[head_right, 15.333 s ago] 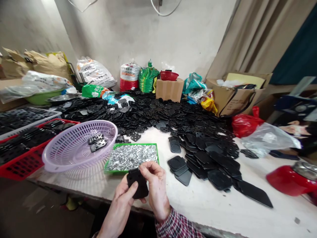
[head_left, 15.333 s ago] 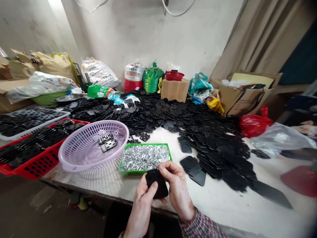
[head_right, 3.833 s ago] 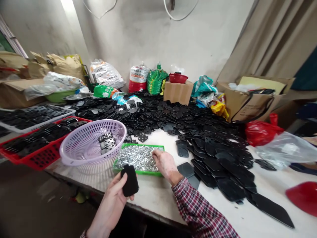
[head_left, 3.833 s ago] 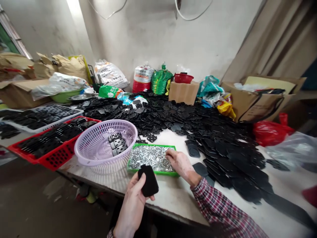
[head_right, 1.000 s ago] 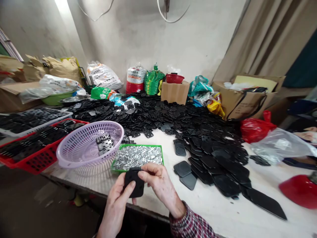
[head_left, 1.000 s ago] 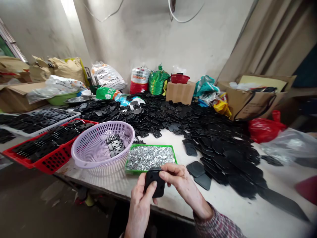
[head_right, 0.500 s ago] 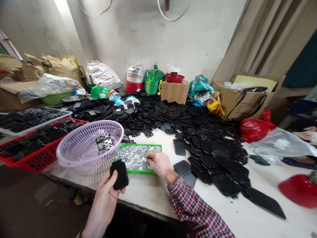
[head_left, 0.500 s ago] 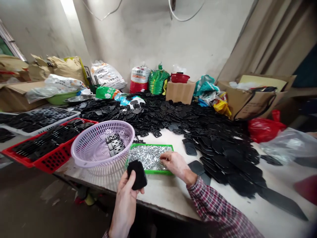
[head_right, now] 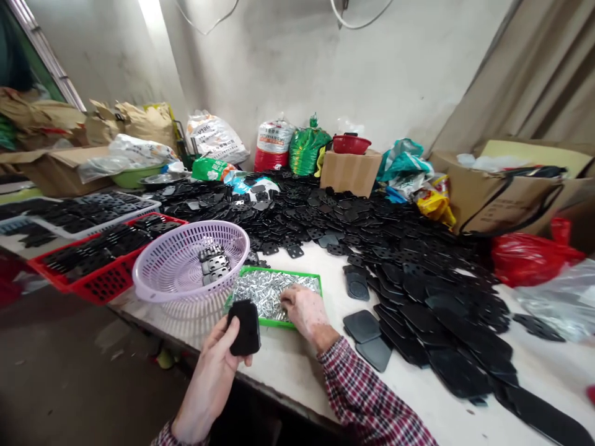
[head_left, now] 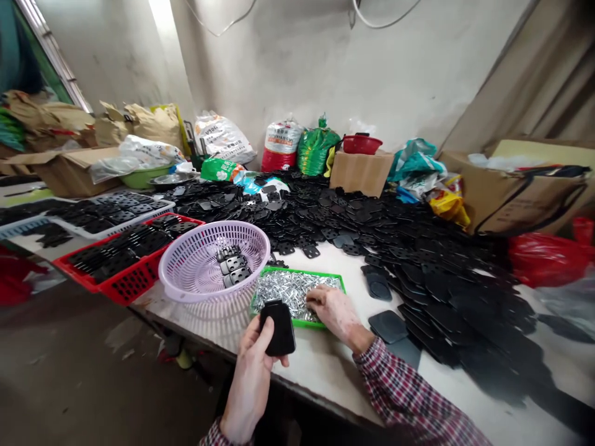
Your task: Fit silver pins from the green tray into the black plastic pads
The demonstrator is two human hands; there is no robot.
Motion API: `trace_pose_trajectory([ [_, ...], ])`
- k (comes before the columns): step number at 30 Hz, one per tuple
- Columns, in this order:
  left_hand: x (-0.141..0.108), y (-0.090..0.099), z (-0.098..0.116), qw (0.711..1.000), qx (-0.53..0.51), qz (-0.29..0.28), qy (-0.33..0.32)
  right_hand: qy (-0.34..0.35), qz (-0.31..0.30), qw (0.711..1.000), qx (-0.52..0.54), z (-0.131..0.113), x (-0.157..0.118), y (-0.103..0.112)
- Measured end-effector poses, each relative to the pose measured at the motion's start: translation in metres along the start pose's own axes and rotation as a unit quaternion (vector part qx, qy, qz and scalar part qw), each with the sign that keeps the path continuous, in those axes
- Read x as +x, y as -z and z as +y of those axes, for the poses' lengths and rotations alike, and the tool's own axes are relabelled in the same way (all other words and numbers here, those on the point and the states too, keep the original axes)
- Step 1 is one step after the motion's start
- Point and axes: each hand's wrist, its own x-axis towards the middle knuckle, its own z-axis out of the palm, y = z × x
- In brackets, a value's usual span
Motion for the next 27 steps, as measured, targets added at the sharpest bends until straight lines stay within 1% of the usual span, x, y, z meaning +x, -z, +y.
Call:
trace_pose_trajectory([
  [2,-0.001,-0.001,0.0,1.0,-0.002,-0.02,-0.002,-0.004,0.009,1.0,0.001,0.004,-0.001,0.002],
  [4,-0.002,-0.001,0.001,1.0,-0.011,-0.026,0.01,-0.004,0.022,1.0,0.005,0.005,-0.002,0.005],
  [5,-0.002,-0.001,0.0,0.999,-0.022,-0.024,0.025,-0.003,0.035,0.999,0.026,0.005,-0.003,0.006],
  [6,-0.002,-0.001,0.0,0.998,-0.033,-0.022,0.042,-0.005,0.051,0.996,0.068,0.003,-0.005,0.008],
  [7,-0.002,-0.001,0.0,0.997,-0.044,-0.022,0.059,-0.009,0.062,0.989,0.133,0.0,-0.007,0.011],
  [8,-0.002,-0.002,-0.001,0.996,-0.05,-0.025,0.07,-0.017,0.064,0.975,0.212,-0.003,-0.009,0.014],
  [10,-0.002,-0.004,-0.002,0.996,-0.046,-0.037,0.069,-0.035,0.044,0.929,0.366,-0.012,-0.014,0.019],
  [11,-0.003,-0.006,-0.002,0.996,-0.038,-0.044,0.062,-0.04,0.025,0.909,0.414,-0.017,-0.017,0.021],
  [12,-0.003,-0.008,-0.003,0.997,-0.028,-0.052,0.054,-0.04,0.01,0.898,0.439,-0.022,-0.02,0.023],
  [13,-0.003,-0.01,-0.003,0.997,-0.017,-0.06,0.046,-0.034,0.006,0.895,0.445,-0.025,-0.023,0.025],
  [14,-0.003,-0.012,-0.004,0.997,-0.004,-0.067,0.039,-0.024,0.011,0.9,0.434,-0.028,-0.026,0.026],
  [18,-0.003,-0.017,-0.006,0.995,0.047,-0.088,0.022,0.02,0.054,0.942,0.331,-0.03,-0.033,0.032],
  [20,-0.003,-0.019,-0.006,0.994,0.065,-0.091,0.015,0.038,0.072,0.955,0.284,-0.029,-0.036,0.035],
  [22,-0.002,-0.021,-0.006,0.992,0.082,-0.091,0.01,0.051,0.09,0.962,0.253,-0.027,-0.038,0.038],
  [24,-0.002,-0.023,-0.006,0.991,0.095,-0.091,0.007,0.048,0.097,0.96,0.257,-0.026,-0.039,0.039],
  [25,-0.002,-0.025,-0.005,0.991,0.098,-0.091,0.007,0.036,0.096,0.955,0.279,-0.026,-0.039,0.039],
  [27,-0.003,-0.029,-0.005,0.991,0.094,-0.095,0.008,0.003,0.09,0.933,0.349,-0.026,-0.039,0.037],
])
